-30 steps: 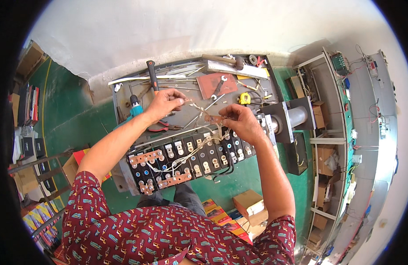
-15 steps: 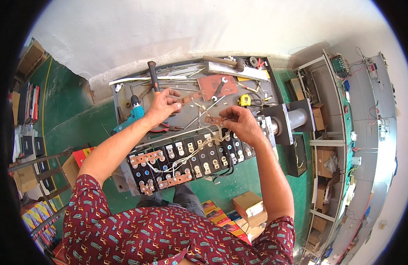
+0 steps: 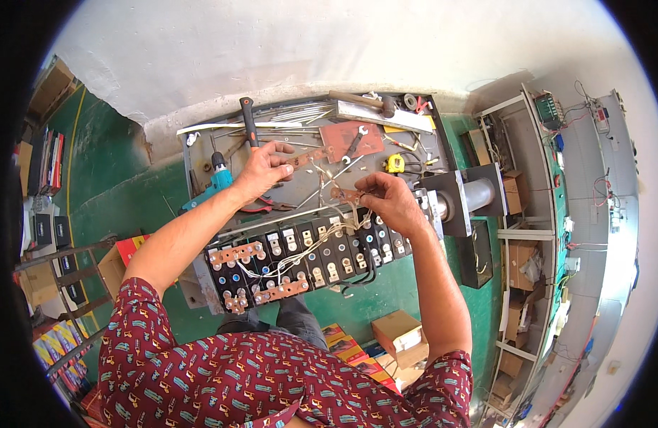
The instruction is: The person assembles an electronic module by hand, using a cordless drill and pliers to secure components and connect wires. They repeatedly tighten fasteners and adjust wiring on a multi-cell battery pack mounted on a metal frame.
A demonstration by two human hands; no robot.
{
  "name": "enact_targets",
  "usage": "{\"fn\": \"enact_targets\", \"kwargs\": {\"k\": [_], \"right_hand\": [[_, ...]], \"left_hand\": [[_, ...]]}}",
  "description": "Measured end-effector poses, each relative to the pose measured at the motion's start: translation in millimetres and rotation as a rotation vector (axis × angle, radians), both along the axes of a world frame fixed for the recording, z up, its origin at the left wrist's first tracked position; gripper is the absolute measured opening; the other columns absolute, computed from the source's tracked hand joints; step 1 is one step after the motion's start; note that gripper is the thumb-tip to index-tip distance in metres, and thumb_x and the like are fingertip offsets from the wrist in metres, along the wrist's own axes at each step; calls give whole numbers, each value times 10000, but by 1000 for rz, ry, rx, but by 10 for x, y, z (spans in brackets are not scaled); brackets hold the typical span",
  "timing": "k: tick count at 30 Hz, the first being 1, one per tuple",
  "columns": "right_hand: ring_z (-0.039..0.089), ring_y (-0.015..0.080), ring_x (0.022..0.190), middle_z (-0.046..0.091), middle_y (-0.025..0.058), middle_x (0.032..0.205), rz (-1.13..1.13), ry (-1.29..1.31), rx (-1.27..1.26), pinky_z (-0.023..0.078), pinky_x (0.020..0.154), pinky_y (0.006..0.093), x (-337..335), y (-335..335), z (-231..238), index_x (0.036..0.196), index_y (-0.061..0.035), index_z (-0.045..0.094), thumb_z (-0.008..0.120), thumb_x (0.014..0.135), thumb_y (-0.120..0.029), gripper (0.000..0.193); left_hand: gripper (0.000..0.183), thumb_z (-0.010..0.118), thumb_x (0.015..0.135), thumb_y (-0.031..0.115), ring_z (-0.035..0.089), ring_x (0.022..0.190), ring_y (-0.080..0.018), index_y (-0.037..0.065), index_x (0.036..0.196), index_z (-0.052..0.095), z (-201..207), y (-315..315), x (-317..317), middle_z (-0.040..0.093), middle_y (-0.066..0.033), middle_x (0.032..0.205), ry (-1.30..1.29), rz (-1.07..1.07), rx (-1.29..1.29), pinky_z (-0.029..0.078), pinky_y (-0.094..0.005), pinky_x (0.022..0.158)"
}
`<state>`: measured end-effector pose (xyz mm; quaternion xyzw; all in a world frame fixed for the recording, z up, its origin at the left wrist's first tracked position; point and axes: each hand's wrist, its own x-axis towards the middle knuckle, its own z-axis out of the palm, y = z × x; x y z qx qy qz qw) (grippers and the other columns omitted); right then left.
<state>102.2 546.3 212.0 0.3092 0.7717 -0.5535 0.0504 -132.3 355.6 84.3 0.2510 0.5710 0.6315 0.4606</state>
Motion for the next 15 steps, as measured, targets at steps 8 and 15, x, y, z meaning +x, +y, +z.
{"fn": "enact_targets", "kwargs": {"k": [8, 15], "right_hand": [[670, 129, 971, 721, 60, 1047, 2, -4, 27, 533, 893, 295, 5, 25, -59, 1165, 36, 678, 698, 898, -23, 274], [666, 121, 963, 721, 52, 1044, -4, -4, 20, 529, 913, 288, -25, -3, -41, 1174, 42, 673, 656, 888, 25, 287]], "left_hand": [[337, 642, 969, 8, 673, 882, -107, 3, 1298, 570, -32, -2, -6, 719, -64, 1002, -50, -11, 21, 580, -273, 783], [260, 571, 1002, -13, 715, 972, -174, -50, 1258, 593, -21, 19, -96, 715, -124, 1121, -61, -57, 3, 620, -300, 856]]}}
